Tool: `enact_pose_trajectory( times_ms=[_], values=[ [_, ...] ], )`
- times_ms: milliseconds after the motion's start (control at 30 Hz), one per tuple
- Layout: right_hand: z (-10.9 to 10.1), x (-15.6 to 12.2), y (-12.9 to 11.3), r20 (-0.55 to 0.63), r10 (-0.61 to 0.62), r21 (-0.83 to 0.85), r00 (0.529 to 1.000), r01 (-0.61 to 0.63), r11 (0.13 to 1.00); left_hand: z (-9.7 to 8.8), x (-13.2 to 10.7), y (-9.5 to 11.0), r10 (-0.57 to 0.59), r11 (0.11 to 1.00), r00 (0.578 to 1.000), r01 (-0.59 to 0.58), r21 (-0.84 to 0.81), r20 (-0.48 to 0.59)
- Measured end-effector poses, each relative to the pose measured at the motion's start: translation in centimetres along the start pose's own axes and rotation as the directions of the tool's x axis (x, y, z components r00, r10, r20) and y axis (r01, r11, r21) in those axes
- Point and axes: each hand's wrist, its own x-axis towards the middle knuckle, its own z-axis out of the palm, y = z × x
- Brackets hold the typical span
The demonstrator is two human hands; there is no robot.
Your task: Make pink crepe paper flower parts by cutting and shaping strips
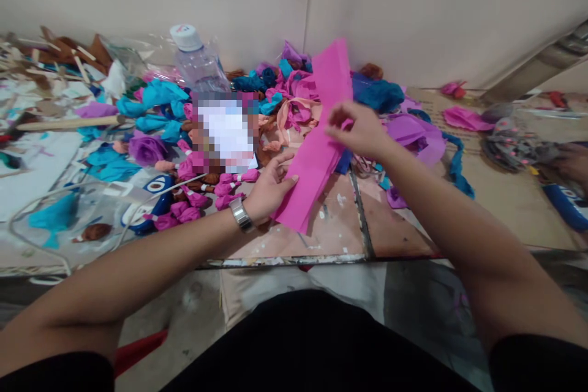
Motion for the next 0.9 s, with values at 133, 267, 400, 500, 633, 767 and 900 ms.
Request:
enact_pose_trajectory(
  times_ms=[133, 267, 400, 500, 633, 767, 900],
  values=[
    [1.2, -4.3, -4.4, 0.44, -0.345, 0.011, 0.829, 0.379, 0.925, 0.0, 0.0, 0.1, -0.001, 1.0, 1.0, 0.002, -0.019, 0.026],
    [2.1, -5.6, -5.0, 0.45, -0.407, 0.024, 0.795, 0.445, 0.895, 0.1, 0.0, 0.4, 0.011, 1.0, 0.999, -0.011, -0.015, 0.037],
    [2.4, -5.1, -4.1, 0.387, -0.374, 0.106, 0.843, 0.363, 0.926, 0.1, 0.0, 0.7, -0.011, 0.999, 1.0, 0.011, -0.045, 0.0],
    [2.1, -4.7, -3.8, 0.355, -0.331, 0.188, 0.874, 0.28, 0.941, 0.0, 0.0, 0.9, -0.061, 0.994, 0.997, 0.056, -0.094, -0.046],
    [1.7, -4.6, -3.7, 0.355, -0.27, 0.245, 0.895, 0.19, 0.951, -0.1, 0.2, 1.0, -0.09, 0.987, 0.993, 0.079, -0.137, -0.076],
    [1.8, -5.1, -3.3, 0.433, -0.205, 0.262, 0.878, 0.095, 0.96, 0.3, 0.1, 1.2, 0.004, 0.991, 0.998, -0.012, -0.136, -0.058],
    [2.2, -5.6, -3.3, 0.444, -0.168, 0.264, 0.88, 0.051, 0.963, 0.5, -0.3, 1.7, 0.048, 0.995, 0.999, -0.049, -0.081, -0.02]
  ],
)
